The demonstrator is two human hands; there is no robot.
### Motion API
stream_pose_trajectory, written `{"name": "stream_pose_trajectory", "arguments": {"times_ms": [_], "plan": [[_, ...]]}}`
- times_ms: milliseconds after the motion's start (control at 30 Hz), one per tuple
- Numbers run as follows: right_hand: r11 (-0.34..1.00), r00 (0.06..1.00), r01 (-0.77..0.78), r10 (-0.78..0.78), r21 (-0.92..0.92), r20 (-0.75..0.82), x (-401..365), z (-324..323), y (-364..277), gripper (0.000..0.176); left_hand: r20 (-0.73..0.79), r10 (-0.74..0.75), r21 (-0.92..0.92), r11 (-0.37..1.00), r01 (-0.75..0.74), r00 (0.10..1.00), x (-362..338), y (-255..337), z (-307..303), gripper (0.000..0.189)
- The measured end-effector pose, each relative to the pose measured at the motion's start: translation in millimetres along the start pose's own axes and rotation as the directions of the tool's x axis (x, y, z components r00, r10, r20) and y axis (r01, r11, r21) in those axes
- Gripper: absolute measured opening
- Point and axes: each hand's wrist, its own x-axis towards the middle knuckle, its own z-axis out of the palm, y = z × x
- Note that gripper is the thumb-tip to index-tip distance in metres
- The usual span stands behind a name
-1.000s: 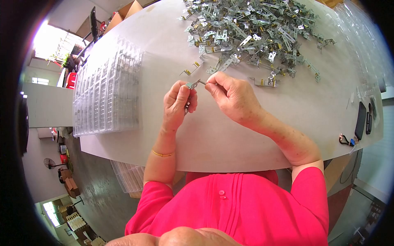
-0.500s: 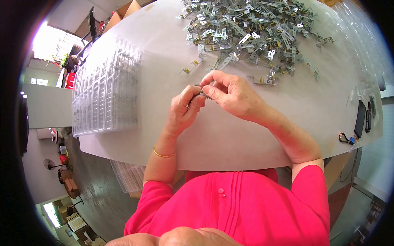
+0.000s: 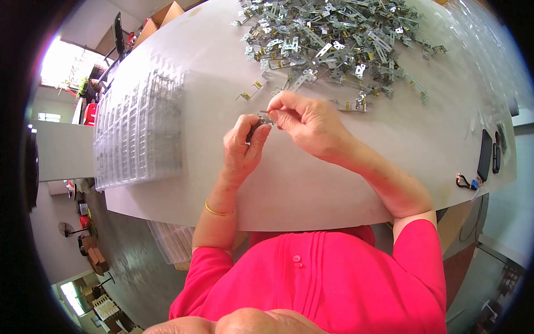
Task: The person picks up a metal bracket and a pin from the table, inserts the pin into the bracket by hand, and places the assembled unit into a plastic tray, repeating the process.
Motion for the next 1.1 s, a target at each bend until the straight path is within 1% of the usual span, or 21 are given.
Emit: {"name": "stream_pose_trajectory", "arguments": {"times_ms": [133,167,233,267,300,333,367,433,467,500,533,567,600,633,700,733,800,967,1033,1067,1100], "plan": [[0.999,0.999,0.041,-0.042,0.021,0.01,1.8,0.1,2.4,0.008,0.039,0.036,0.033,0.999,-0.037,0.999,1.6,3.0,-3.7,0.021],[0.997,0.998,0.067,-0.067,0.038,-0.016,2.7,-1.1,0.4,0.009,0.037,0.035,0.036,0.999,-0.036,0.999,2.2,1.2,-4.3,0.021],[0.994,0.995,0.095,-0.093,0.052,-0.04,4.7,-4.0,-0.7,0.009,-0.008,-0.015,-0.131,0.991,0.013,1.0,5.1,-2.6,-5.5,0.029],[0.991,0.993,0.109,-0.105,0.076,-0.052,6.0,-5.7,-0.7,0.009,-0.012,-0.014,-0.129,0.992,0.013,1.0,5.6,-1.4,-11.1,0.029],[0.987,0.991,0.123,-0.117,0.1,-0.065,6.8,-7.0,-0.7,0.01,0.115,-0.139,-0.244,0.956,0.164,0.984,7.8,2.9,-20.3,0.033],[0.987,0.991,0.126,-0.12,0.099,-0.062,6.9,-8.3,-0.6,0.01,0.253,-0.242,-0.334,0.887,0.32,0.937,9.0,5.4,-25.5,0.036],[0.987,0.992,0.118,-0.112,0.105,-0.061,7.1,-9.7,-0.3,0.01,0.25,-0.242,-0.334,0.887,0.318,0.938,7.7,3.4,-25.3,0.036],[0.988,0.993,0.112,-0.106,0.11,-0.059,8.0,-10.4,0.9,0.01,0.416,-0.278,-0.498,0.727,0.473,0.866,4.2,-2.1,-23.5,0.033],[0.987,0.984,0.151,-0.144,0.058,-0.101,8.5,-10.2,2.4,0.009,0.415,-0.277,-0.499,0.728,0.471,0.867,4.0,-1.9,-22.6,0.033],[0.982,0.973,0.186,-0.184,0.005,-0.142,8.7,-10.3,3.0,0.008,0.405,-0.283,-0.531,0.701,0.475,0.87,3.5,-0.8,-20.7,0.031],[0.982,0.972,0.187,-0.185,0.004,-0.142,9.6,-11.1,1.7,0.008,0.395,-0.289,-0.563,0.674,0.478,0.872,3.2,0.6,-18.7,0.03],[0.901,0.889,0.351,-0.406,-0.255,-0.21,11.1,-12.3,-1.0,0.008,0.394,-0.288,-0.564,0.674,0.477,0.873,3.1,2.2,-16.3,0.03],[0.734,0.759,0.455,-0.616,-0.504,-0.211,12.4,-13.1,-4.0,0.007,0.332,-0.326,-0.586,0.664,0.465,0.885,3.3,4.1,-13.9,0.028],[0.732,0.758,0.457,-0.618,-0.505,-0.21,9.9,-11.8,-7.8,0.007,0.268,-0.365,-0.607,0.654,0.45,0.892,3.7,5.1,-12.9,0.027],[0.892,0.915,0.263,-0.352,-0.368,-0.198,-0.1,-5.9,-14.2,0.007,0.237,-0.386,-0.604,0.66,0.447,0.891,3.2,3.4,-11.6,0.027],[0.892,0.914,0.26,-0.352,-0.37,-0.204,-1.3,-3.5,-12.0,0.007,0.209,-0.408,-0.602,0.663,0.446,0.889,3.5,3.1,-10.4,0.027],[0.841,0.906,0.316,-0.406,-0.439,-0.124,-1.6,1.8,-4.3,0.008,0.189,-0.412,-0.583,0.683,0.44,0.891,4.0,5.3,-8.9,0.026],[0.815,0.893,0.317,-0.429,-0.484,-0.138,-1.4,5.0,-2.3,0.008,0.11,-0.393,-0.507,0.768,0.392,0.913,-1.1,1.1,-1.2,0.025],[0.747,0.881,0.295,-0.454,-0.595,-0.133,-2.8,6.9,-0.4,0.01,-0.006,-0.306,-0.329,0.9,0.287,0.952,-1.9,-3.5,3.0,0.027],[0.748,0.881,0.296,-0.454,-0.594,-0.133,-3.9,8.9,1.7,0.01,-0.007,-0.306,-0.328,0.9,0.287,0.952,-1.1,-3.6,4.0,0.027],[0.745,0.887,0.326,-0.455,-0.582,-0.085,-5.3,11.4,4.3,0.011,-0.06,-0.214,-0.213,0.957,0.197,0.975,-0.2,-3.6,4.8,0.027]]}}
